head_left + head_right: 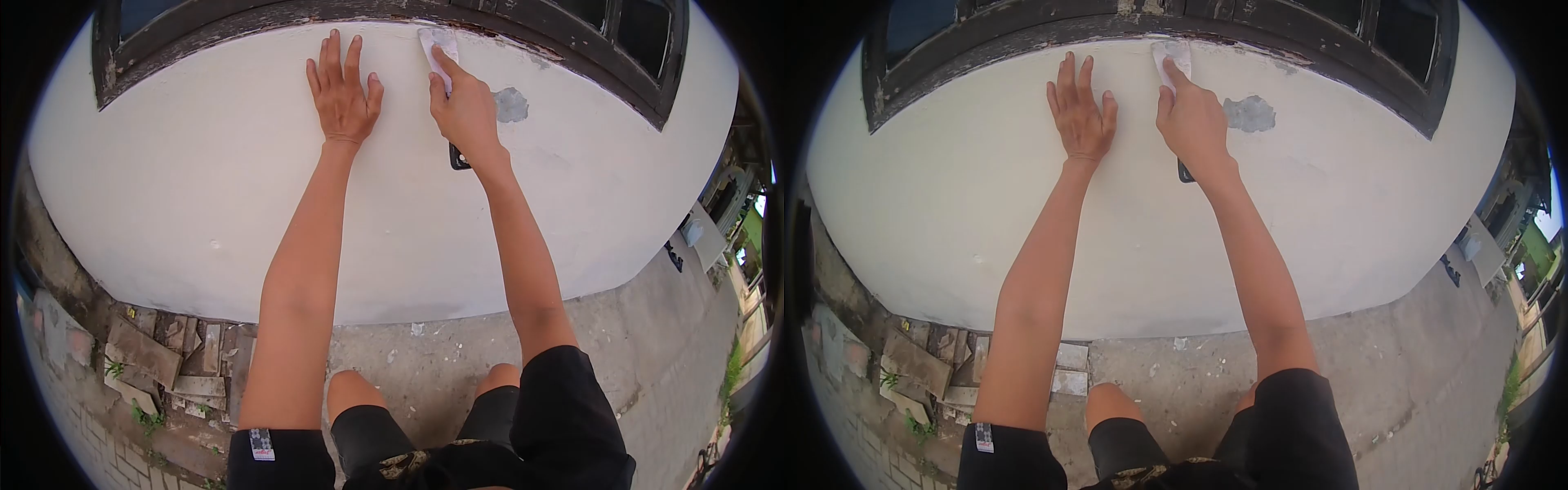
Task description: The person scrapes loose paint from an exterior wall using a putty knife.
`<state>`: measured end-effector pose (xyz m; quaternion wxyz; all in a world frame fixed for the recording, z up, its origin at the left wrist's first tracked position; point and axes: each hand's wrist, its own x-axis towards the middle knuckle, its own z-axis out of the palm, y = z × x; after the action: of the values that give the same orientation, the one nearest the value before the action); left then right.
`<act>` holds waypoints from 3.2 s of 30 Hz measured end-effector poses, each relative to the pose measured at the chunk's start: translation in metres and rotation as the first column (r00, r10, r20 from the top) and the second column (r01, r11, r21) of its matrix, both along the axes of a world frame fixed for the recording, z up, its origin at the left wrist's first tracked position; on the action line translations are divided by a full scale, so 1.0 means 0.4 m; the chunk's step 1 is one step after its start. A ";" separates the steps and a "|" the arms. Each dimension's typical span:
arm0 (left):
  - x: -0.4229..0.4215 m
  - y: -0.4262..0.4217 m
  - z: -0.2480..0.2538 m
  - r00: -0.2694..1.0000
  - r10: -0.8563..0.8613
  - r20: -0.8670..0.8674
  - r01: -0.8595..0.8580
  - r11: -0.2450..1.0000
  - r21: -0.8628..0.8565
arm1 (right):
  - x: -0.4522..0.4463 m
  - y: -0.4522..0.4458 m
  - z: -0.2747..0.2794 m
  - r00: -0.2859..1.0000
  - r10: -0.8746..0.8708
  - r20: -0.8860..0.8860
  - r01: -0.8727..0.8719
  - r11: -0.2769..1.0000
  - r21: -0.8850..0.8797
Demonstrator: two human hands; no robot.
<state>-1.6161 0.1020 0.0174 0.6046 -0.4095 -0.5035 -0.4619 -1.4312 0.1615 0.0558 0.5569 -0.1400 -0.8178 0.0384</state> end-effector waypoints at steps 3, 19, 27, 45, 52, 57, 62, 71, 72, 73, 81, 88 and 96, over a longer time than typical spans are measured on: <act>-0.004 0.000 0.000 1.000 -0.004 -0.007 0.004 1.000 0.000 | 0.013 -0.019 -0.024 1.000 -0.013 0.020 0.014 0.999 -0.037; -0.006 0.007 0.000 1.000 -0.007 0.003 0.007 1.000 0.029 | -0.013 -0.025 -0.045 0.998 -0.035 0.048 0.036 0.999 -0.035; -0.010 0.007 -0.007 1.000 -0.002 0.019 0.001 0.999 0.053 | -0.004 -0.002 -0.050 0.997 0.017 0.078 -0.019 1.000 0.023; -0.008 -0.002 -0.004 0.999 -0.051 0.006 0.050 0.996 0.072 | -0.047 -0.061 -0.074 0.998 0.062 0.026 -0.059 0.993 -0.107; -0.010 -0.003 -0.002 0.998 -0.060 0.020 0.059 0.996 0.071 | -0.061 -0.085 -0.051 0.998 0.053 0.023 -0.050 0.991 -0.126; -0.013 0.000 -0.006 0.998 -0.062 -0.008 0.062 0.994 0.090 | -0.101 -0.077 -0.007 0.988 0.146 -0.041 -0.151 0.974 -0.170; -0.015 -0.001 -0.005 0.998 -0.059 0.012 0.058 0.996 0.062 | -0.075 -0.089 -0.078 0.998 0.049 0.037 -0.044 0.992 -0.116; 0.001 -0.001 0.010 0.998 0.036 0.050 -0.033 0.998 -0.045 | 0.110 -0.108 -0.117 0.965 0.114 0.237 -0.077 0.984 -0.158; 0.001 -0.005 0.008 0.997 0.044 0.060 -0.040 0.997 -0.061 | 0.143 -0.104 -0.148 0.965 0.114 0.235 -0.070 0.980 -0.187; 0.005 -0.011 0.002 0.995 0.060 0.074 -0.054 0.995 -0.089 | 0.169 -0.091 -0.178 0.965 0.117 0.234 -0.064 0.973 -0.223; 0.061 0.063 0.086 0.988 0.151 0.015 -0.143 0.961 -0.237 | 0.171 0.246 -0.235 0.926 -0.121 0.356 0.120 0.992 0.026; 0.080 0.062 0.083 0.986 0.161 0.033 -0.153 0.971 -0.183 | 0.161 0.252 -0.273 0.952 -0.098 0.291 0.108 0.994 -0.015; 0.075 0.043 0.142 0.993 0.116 -0.026 -0.115 0.993 0.018 | 0.156 0.245 -0.276 0.971 -0.103 0.216 0.104 0.995 0.007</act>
<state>-1.5859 0.1193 0.0741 0.6405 -0.3810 -0.5141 -0.4246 -1.3689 0.2593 -0.0547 0.4655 -0.1870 -0.8651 -0.0042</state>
